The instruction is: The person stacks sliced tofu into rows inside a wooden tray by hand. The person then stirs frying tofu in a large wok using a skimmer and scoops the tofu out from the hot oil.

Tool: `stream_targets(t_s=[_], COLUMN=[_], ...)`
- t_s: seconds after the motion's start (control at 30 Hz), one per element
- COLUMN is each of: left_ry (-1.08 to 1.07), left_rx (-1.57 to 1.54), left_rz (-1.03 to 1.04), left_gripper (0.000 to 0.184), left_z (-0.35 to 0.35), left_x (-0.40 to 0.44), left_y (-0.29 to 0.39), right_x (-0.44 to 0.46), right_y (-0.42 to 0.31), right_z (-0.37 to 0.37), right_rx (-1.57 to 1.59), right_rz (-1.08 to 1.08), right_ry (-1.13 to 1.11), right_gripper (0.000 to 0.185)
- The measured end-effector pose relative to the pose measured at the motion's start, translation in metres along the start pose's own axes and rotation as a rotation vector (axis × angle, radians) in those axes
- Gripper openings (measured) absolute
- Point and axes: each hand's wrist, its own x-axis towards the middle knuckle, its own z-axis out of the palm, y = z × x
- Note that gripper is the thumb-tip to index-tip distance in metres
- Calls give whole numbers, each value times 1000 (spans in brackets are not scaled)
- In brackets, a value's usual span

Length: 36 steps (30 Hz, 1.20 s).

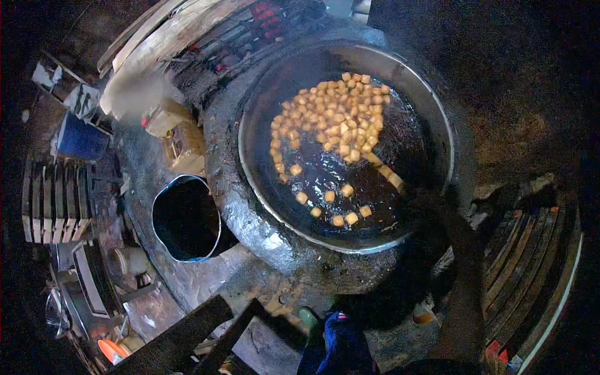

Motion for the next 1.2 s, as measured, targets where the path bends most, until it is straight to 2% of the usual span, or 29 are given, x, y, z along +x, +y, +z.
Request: stream_targets(t_s=[0.17, 0.27, 0.3, 0.37, 0.4, 0.43, 0.5, 0.6, 0.67, 0.73, 0.8, 0.93, 0.97, 1.0, 1.07, 1.1, 1.2], left_ry=[-77, -106, -115, -129, -132, -131, -141, -148, -152, -150, -151, -148, -145, -140, -140, -134, -117], left_rx=[-15, -18, -18, -12, -9, -7, 7, 13, 14, 15, 13, 4, 5, 4, 9, 12, 21], left_rz=[155, 204, 214, 227, 227, 219, 222, 200, 191, 187, 186, 175, 172, 165, 151, 141, 110], left_gripper=[34, 36, 37, 38, 38, 39, 40, 42, 43, 45, 46, 48, 49, 50, 51, 52, 54], left_z=[23, 36, 40, 49, 52, 56, 62, 71, 76, 78, 80, 79, 77, 71, 66, 61, 48], left_x=[49, 59, 62, 69, 69, 63, 70, 70, 71, 67, 68, 61, 59, 56, 50, 45, 25], left_y=[111, 165, 176, 196, 203, 203, 216, 216, 214, 212, 212, 208, 206, 199, 192, 188, 167], right_x=[10, 18, 8, -29, -45, -35, 1, 33, 27, 4, 51, 41, 48, 49, 63, 52, 65], right_y=[-9, -26, -45, -95, -112, -109, -99, -98, -110, -130, -104, -113, -118, -126, -134, -151, -150], right_z=[36, 82, 106, 151, 166, 167, 165, 145, 136, 131, 110, 97, 92, 96, 96, 101, 103], right_rx=[-13, 4, -1, 4, 6, 18, 309, 311, 281, 284, 298, 369, 257, 417, 445, 404, 336], right_rz=[-55, -114, -120, -165, -196, -205, -251, -226, -293, -211, -375, -343, -329, -241, -213, -91, -173], right_ry=[-239, -364, -358, -202, -46, -52, -111, -78, 7, 33, 5, -10, 7, 58, 34, 79, 78], right_gripper=[11, 11, 11, 11, 12, 12, 11, 10, 10, 9, 11, 11, 12, 13, 14, 15, 14])
